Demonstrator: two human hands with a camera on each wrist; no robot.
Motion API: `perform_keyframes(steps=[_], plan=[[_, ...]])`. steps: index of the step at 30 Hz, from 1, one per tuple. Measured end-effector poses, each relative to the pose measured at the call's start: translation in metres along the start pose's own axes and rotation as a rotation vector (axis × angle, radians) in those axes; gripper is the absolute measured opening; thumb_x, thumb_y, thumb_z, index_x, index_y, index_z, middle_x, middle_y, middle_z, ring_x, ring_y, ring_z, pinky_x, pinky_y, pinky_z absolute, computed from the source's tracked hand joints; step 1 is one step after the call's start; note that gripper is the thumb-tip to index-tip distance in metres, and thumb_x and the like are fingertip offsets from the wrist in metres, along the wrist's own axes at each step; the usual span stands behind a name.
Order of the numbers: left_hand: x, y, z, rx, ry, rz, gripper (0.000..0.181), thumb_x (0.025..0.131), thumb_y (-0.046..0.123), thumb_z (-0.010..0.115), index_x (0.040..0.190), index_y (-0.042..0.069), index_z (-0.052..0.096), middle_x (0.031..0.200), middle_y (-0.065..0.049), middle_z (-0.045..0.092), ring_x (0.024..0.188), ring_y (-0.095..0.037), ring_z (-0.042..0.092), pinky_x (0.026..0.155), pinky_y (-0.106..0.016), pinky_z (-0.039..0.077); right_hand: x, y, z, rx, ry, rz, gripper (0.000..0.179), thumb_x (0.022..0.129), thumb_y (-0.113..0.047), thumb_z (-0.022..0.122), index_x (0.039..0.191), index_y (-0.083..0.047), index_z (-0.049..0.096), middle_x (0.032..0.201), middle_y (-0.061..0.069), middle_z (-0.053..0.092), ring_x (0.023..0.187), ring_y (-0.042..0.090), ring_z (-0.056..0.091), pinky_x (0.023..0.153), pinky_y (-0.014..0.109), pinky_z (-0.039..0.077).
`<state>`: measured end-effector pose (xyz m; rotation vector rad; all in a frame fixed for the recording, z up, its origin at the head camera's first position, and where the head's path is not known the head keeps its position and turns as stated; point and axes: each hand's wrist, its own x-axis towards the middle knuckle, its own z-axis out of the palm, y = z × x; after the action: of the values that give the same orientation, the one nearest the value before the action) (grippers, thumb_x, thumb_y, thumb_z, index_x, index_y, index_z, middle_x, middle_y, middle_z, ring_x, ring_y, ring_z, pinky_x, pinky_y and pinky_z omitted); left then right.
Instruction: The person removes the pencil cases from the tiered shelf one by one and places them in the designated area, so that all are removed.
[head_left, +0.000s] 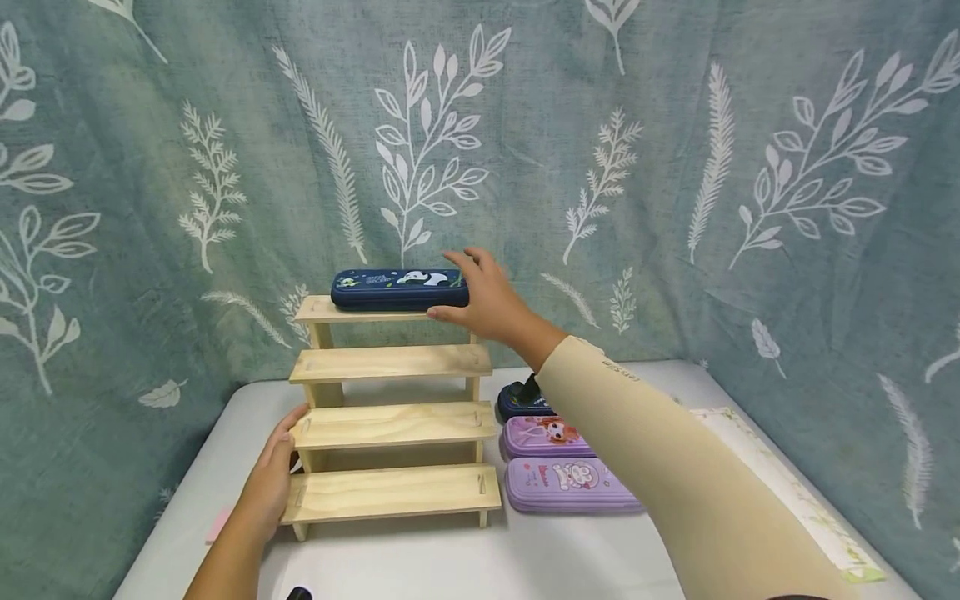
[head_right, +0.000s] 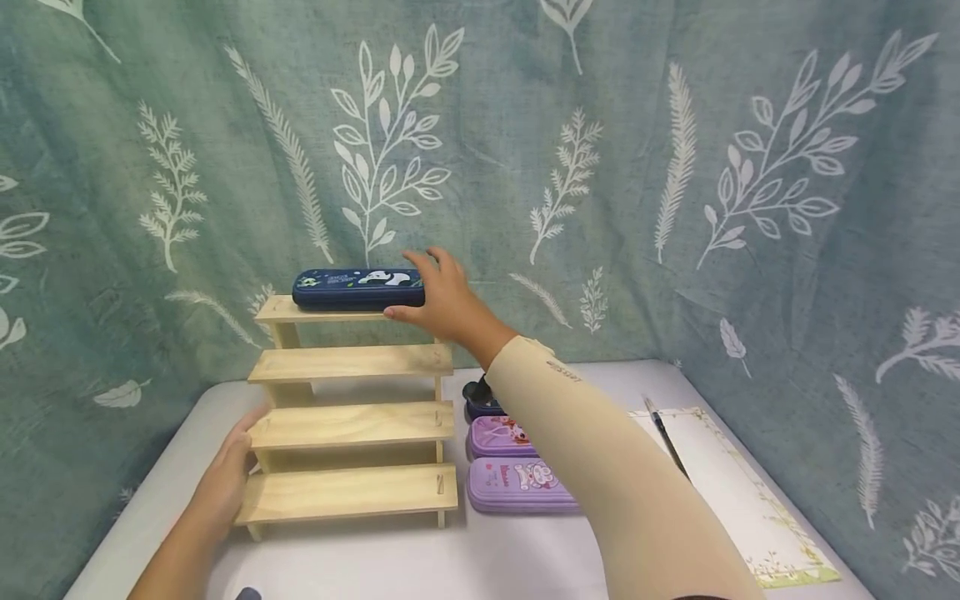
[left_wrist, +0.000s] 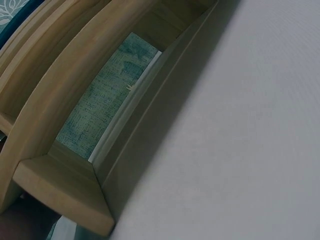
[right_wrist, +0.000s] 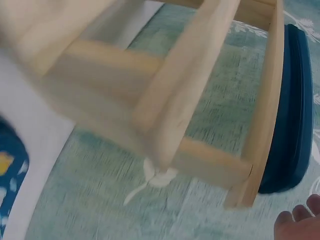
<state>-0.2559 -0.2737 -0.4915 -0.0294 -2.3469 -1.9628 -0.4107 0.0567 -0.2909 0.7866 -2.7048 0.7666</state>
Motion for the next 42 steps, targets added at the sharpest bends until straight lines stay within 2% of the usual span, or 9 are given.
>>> perform_keyframes(steps=[3,8,13,18,21,25,42], plan=[[0.002,0.001,0.0,0.009,0.007,0.003,0.054,0.116,0.04,0.014,0.169,0.031,0.019,0.177,-0.008,0.009,0.162,-0.041,0.003,0.126,-0.069,0.003,0.012,-0.009,0.002,0.02,-0.013,0.007,0.097,0.088,-0.061,0.078,0.166,-0.031,0.028,0.172,0.01,0.016,0.158,0.039,0.02,0.119,0.066,0.035],[0.003,0.003,0.001,0.004,-0.003,0.008,0.054,0.116,0.04,0.015,0.168,0.032,0.02,0.176,-0.008,0.009,0.162,-0.041,0.003,0.127,-0.069,0.003,0.024,-0.017,0.004,-0.039,-0.046,0.028,0.093,0.089,-0.061,0.076,0.165,-0.032,0.031,0.171,0.007,0.023,0.157,0.04,0.022,0.118,0.065,0.036],[0.002,0.004,0.0,0.022,-0.001,-0.009,0.053,0.116,0.04,0.015,0.168,0.033,0.021,0.176,-0.007,0.01,0.162,-0.041,0.004,0.127,-0.069,0.004,0.032,-0.016,0.005,-0.072,-0.086,0.059,0.092,0.089,-0.063,0.075,0.165,-0.033,0.031,0.171,0.006,0.025,0.157,0.038,0.022,0.119,0.063,0.036],[0.002,0.004,-0.004,0.029,0.013,-0.006,0.053,0.116,0.037,0.015,0.168,0.032,0.021,0.176,-0.009,0.012,0.162,-0.042,0.007,0.126,-0.07,0.005,0.04,-0.009,0.012,-0.053,-0.096,0.04,0.086,0.093,-0.063,0.07,0.164,-0.028,0.035,0.17,0.003,0.033,0.157,0.031,0.028,0.124,0.055,0.033],[0.001,0.005,-0.004,0.021,0.006,-0.004,0.053,0.116,0.036,0.015,0.168,0.031,0.02,0.176,-0.009,0.011,0.162,-0.043,0.006,0.126,-0.069,0.005,0.039,-0.004,0.019,-0.034,-0.096,0.05,0.079,0.096,-0.06,0.067,0.162,-0.028,0.039,0.168,0.002,0.036,0.156,0.028,0.031,0.124,0.053,0.034],[0.003,0.003,-0.003,0.015,0.004,-0.015,0.053,0.116,0.038,0.015,0.168,0.032,0.022,0.177,-0.008,0.01,0.161,-0.044,0.006,0.126,-0.069,0.004,0.036,0.0,0.024,-0.014,-0.08,0.074,0.074,0.097,-0.059,0.066,0.161,-0.031,0.041,0.167,0.002,0.037,0.154,0.031,0.034,0.12,0.057,0.037],[0.0,0.001,-0.003,-0.002,0.013,-0.022,0.053,0.116,0.036,0.014,0.168,0.03,0.02,0.177,-0.007,0.01,0.162,-0.042,0.005,0.127,-0.068,0.004,0.03,0.001,0.027,-0.006,-0.07,0.047,0.076,0.094,-0.06,0.067,0.161,-0.032,0.042,0.163,0.002,0.04,0.149,0.034,0.037,0.116,0.058,0.042]])
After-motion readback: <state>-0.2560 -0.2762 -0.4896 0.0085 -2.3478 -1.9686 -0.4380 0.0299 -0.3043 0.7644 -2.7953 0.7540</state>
